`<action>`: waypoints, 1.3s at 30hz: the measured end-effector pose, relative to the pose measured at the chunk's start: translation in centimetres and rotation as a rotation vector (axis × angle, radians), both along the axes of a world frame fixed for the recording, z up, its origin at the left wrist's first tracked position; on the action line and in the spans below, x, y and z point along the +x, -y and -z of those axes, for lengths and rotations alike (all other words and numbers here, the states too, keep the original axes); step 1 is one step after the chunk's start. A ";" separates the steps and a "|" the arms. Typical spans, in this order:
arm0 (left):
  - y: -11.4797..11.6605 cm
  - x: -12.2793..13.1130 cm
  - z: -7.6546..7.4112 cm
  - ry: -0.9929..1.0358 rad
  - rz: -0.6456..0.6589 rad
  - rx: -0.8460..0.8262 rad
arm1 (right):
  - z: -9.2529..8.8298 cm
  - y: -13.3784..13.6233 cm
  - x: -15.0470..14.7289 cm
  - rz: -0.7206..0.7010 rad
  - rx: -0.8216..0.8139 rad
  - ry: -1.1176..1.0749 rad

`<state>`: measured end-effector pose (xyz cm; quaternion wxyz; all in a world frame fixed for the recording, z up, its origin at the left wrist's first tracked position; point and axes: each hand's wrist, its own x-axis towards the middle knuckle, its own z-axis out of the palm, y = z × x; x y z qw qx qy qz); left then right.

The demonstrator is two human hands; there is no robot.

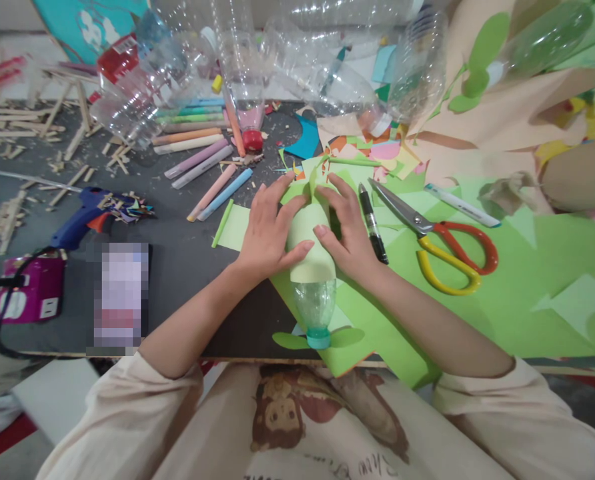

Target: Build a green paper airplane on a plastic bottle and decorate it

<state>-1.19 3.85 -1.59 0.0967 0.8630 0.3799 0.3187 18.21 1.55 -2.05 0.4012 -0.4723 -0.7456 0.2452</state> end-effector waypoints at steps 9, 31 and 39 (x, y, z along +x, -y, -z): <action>-0.2 0.0 0.3 -0.030 0.016 0.004 | 0.1 -0.1 -0.2 0.033 0.066 0.051; -0.1 0.1 0.1 -0.040 -0.009 -0.027 | 0.0 -0.1 -0.2 0.048 0.026 0.073; 0.2 0.2 -0.1 -0.001 -0.048 0.070 | -0.2 -0.1 -0.1 0.029 0.040 0.043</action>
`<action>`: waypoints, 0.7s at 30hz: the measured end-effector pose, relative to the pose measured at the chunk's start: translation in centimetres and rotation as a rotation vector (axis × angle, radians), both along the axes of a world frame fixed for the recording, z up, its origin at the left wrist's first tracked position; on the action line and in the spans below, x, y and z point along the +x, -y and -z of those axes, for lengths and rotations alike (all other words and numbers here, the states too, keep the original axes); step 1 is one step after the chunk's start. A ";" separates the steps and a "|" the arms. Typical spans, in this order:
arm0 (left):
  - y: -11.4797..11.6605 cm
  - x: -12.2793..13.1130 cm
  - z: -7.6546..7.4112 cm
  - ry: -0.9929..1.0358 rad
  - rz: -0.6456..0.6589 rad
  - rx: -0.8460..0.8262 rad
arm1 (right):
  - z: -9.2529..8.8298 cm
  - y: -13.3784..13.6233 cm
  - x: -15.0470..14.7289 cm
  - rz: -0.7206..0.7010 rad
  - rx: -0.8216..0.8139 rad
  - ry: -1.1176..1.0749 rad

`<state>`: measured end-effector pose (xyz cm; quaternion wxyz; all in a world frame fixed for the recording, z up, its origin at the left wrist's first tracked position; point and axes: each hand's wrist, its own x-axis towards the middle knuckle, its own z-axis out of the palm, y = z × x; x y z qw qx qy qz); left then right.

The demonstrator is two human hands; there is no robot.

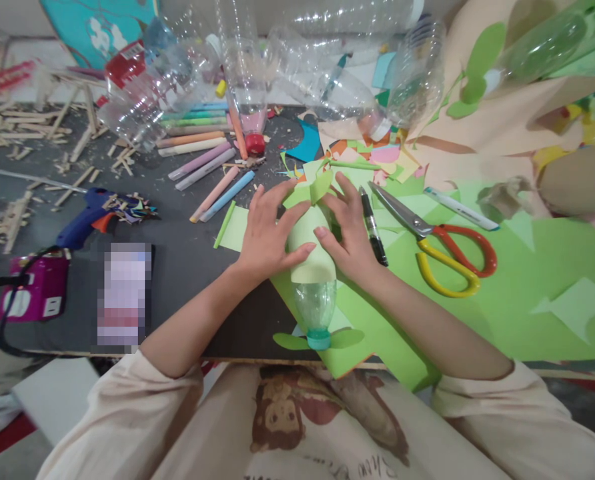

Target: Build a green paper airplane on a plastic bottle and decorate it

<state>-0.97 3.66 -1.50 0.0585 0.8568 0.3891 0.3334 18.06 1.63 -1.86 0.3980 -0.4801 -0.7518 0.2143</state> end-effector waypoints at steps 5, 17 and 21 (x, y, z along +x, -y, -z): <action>0.1 0.1 0.1 -0.046 -0.088 0.043 | 0.2 0.0 -0.1 -0.013 0.029 -0.043; 0.0 -0.1 0.2 -0.054 -0.078 0.036 | 0.2 0.0 -0.1 0.009 0.005 0.005; 0.1 -0.2 0.0 -0.030 -0.042 0.023 | 0.1 0.1 0.0 -0.006 -0.004 -0.010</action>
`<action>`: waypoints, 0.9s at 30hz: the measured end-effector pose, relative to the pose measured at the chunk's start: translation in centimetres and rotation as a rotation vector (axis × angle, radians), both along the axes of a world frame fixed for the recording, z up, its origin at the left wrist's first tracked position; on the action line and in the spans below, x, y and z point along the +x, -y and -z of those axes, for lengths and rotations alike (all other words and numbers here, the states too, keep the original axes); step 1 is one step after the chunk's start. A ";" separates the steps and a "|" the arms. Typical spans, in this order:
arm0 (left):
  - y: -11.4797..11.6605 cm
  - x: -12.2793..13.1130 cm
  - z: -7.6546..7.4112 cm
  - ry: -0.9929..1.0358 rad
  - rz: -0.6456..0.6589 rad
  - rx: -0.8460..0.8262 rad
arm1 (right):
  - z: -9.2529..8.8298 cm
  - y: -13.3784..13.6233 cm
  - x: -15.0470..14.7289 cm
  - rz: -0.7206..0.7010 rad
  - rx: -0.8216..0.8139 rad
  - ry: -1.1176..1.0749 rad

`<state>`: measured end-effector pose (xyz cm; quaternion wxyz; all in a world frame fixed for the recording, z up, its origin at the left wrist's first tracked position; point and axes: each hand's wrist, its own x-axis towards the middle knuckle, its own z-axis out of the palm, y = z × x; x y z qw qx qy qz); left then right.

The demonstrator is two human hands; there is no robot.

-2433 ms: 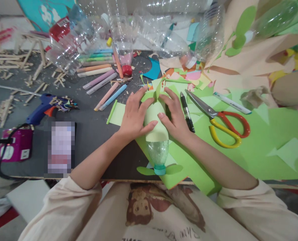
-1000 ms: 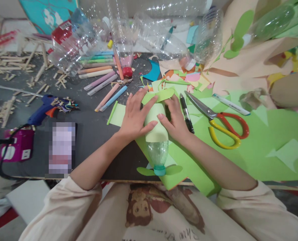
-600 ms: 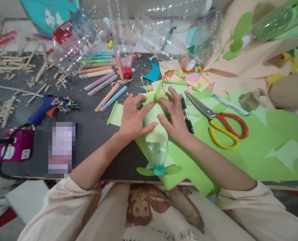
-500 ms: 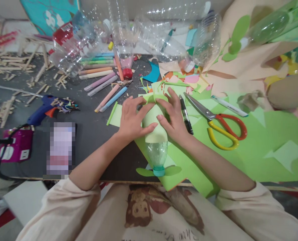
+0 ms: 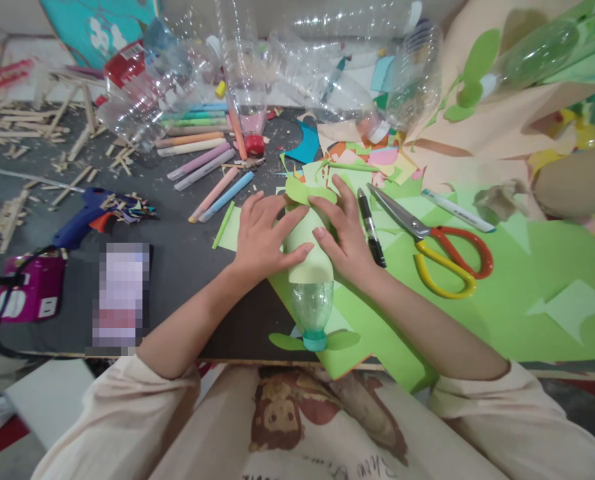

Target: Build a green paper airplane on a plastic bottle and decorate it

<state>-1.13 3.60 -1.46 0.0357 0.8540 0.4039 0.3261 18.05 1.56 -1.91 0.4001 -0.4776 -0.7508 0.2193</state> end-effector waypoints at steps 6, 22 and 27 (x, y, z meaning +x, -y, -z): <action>0.2 0.1 -0.2 0.025 0.047 -0.047 | -0.4 0.0 0.2 0.004 0.025 0.021; 0.1 0.2 -0.2 -0.012 0.025 0.038 | -0.3 -0.2 0.4 -0.006 0.133 0.030; 0.3 0.2 -0.3 -0.004 0.023 0.076 | -0.7 -0.1 0.1 -0.003 0.246 0.025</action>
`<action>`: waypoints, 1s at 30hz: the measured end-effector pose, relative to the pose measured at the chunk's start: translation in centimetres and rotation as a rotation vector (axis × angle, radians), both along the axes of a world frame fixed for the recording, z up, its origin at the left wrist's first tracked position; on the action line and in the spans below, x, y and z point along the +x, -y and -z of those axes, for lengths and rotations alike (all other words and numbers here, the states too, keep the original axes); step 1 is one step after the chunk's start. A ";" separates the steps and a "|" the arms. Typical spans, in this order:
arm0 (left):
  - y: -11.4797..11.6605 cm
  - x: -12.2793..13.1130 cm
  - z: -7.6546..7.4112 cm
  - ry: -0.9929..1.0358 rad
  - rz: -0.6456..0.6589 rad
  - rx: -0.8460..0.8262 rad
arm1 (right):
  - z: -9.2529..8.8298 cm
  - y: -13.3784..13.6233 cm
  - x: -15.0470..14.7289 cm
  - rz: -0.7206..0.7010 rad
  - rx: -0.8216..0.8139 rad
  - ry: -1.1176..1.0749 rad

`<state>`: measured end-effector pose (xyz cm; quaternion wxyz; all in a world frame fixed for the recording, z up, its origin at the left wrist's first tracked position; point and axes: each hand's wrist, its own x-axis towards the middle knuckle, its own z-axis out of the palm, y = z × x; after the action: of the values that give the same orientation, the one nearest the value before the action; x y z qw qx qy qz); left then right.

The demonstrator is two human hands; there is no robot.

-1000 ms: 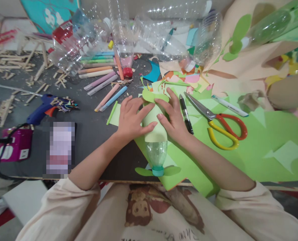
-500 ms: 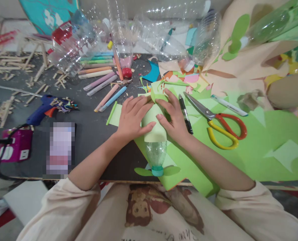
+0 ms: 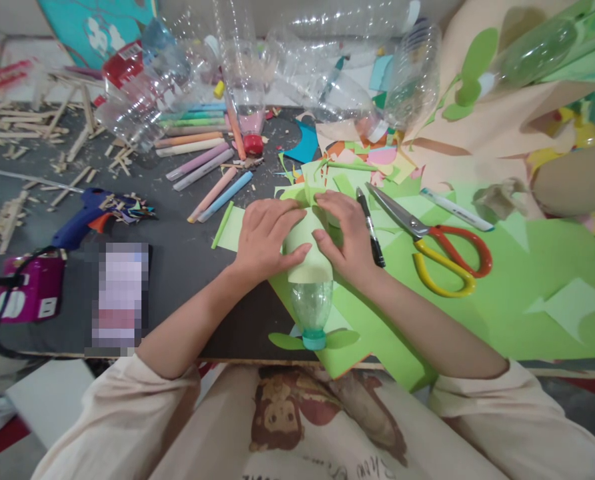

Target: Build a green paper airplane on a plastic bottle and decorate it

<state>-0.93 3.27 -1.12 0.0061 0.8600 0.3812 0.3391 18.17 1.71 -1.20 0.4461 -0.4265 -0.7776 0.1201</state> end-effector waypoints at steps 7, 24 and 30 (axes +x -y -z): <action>0.1 0.3 -0.7 0.029 0.010 0.107 | -0.2 0.1 -0.1 0.020 -0.004 0.050; 0.1 0.1 -0.3 -0.015 -0.009 -0.079 | 0.0 0.1 -0.1 0.049 -0.001 0.069; 0.0 0.1 -0.1 -0.057 -0.039 -0.066 | 0.2 0.2 0.1 0.072 -0.109 0.162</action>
<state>-0.87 3.28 -0.98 0.0169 0.8611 0.4087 0.3020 18.30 1.53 -1.43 0.3618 -0.4862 -0.7876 0.1114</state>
